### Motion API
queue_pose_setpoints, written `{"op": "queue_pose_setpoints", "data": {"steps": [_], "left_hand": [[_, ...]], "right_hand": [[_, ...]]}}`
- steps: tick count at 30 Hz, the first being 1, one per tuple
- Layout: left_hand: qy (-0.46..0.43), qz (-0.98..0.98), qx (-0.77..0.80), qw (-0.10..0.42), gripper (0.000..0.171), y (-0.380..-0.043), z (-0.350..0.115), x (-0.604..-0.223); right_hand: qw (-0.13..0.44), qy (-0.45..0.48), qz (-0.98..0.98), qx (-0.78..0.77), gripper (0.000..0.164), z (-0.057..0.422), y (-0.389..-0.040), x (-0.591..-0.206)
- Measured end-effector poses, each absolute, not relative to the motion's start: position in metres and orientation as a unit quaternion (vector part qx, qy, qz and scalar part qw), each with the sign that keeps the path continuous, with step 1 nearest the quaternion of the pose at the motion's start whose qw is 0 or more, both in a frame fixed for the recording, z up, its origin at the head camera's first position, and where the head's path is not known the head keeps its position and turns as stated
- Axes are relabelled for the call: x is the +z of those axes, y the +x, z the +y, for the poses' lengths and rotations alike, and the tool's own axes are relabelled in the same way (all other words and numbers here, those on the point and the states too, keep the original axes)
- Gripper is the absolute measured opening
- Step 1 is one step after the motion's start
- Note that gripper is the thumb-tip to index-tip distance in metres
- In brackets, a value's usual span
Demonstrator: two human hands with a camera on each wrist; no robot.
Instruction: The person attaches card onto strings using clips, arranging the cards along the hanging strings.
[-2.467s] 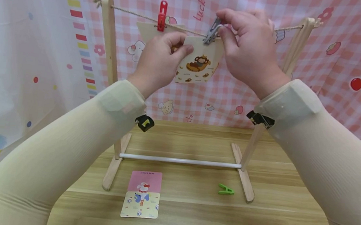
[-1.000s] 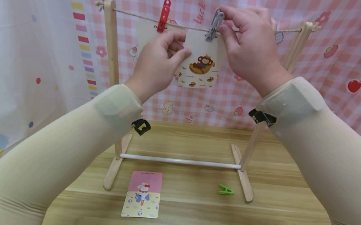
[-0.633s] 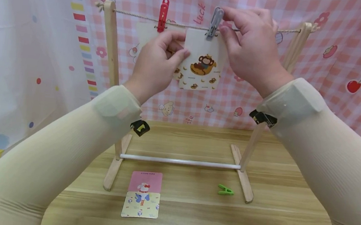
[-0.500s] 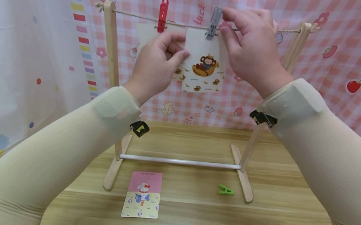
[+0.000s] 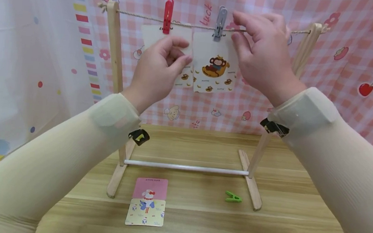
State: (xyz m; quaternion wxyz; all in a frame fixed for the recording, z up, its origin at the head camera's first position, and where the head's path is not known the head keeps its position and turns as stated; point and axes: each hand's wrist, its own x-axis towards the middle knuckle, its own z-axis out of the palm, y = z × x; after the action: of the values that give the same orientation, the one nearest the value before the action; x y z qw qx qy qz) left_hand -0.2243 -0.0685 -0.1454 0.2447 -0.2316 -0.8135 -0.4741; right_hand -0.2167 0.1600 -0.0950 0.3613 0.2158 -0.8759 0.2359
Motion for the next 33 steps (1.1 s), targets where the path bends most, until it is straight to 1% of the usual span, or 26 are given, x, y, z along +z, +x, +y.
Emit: {"op": "queue_pose_setpoints", "data": {"steps": [5,8,13,18,22,25,31,33], "left_hand": [[-0.246,-0.815,-0.465,0.242,0.029,-0.221,-0.073,-0.151],[-0.26,-0.816,-0.457,0.239,0.029,-0.219,-0.076,-0.156],[-0.295,-0.821,-0.437,0.218,0.03,-0.216,-0.084,-0.167],[-0.32,-0.836,-0.4,0.197,0.034,-0.214,-0.093,-0.179],[-0.329,-0.857,-0.363,0.162,0.038,-0.213,-0.101,-0.19],[-0.346,-0.878,-0.301,0.141,0.042,-0.21,-0.107,-0.2],[-0.405,-0.888,-0.139,0.169,0.047,-0.204,-0.12,-0.225],[-0.407,-0.891,-0.119,0.164,0.05,-0.202,-0.123,-0.233]], "right_hand": [[0.391,0.232,-0.86,0.234,0.037,0.165,-0.214,-0.102],[0.419,0.253,-0.841,0.23,0.035,0.17,-0.212,-0.108],[0.467,0.303,-0.795,0.24,0.029,0.18,-0.208,-0.123],[0.49,0.34,-0.772,0.219,0.026,0.191,-0.205,-0.139],[0.467,0.345,-0.786,0.215,0.025,0.197,-0.198,-0.154],[0.442,0.349,-0.798,0.215,0.025,0.2,-0.194,-0.168],[0.388,0.359,-0.822,0.212,0.028,0.206,-0.188,-0.197],[0.363,0.355,-0.835,0.212,0.027,0.208,-0.187,-0.208]]}}
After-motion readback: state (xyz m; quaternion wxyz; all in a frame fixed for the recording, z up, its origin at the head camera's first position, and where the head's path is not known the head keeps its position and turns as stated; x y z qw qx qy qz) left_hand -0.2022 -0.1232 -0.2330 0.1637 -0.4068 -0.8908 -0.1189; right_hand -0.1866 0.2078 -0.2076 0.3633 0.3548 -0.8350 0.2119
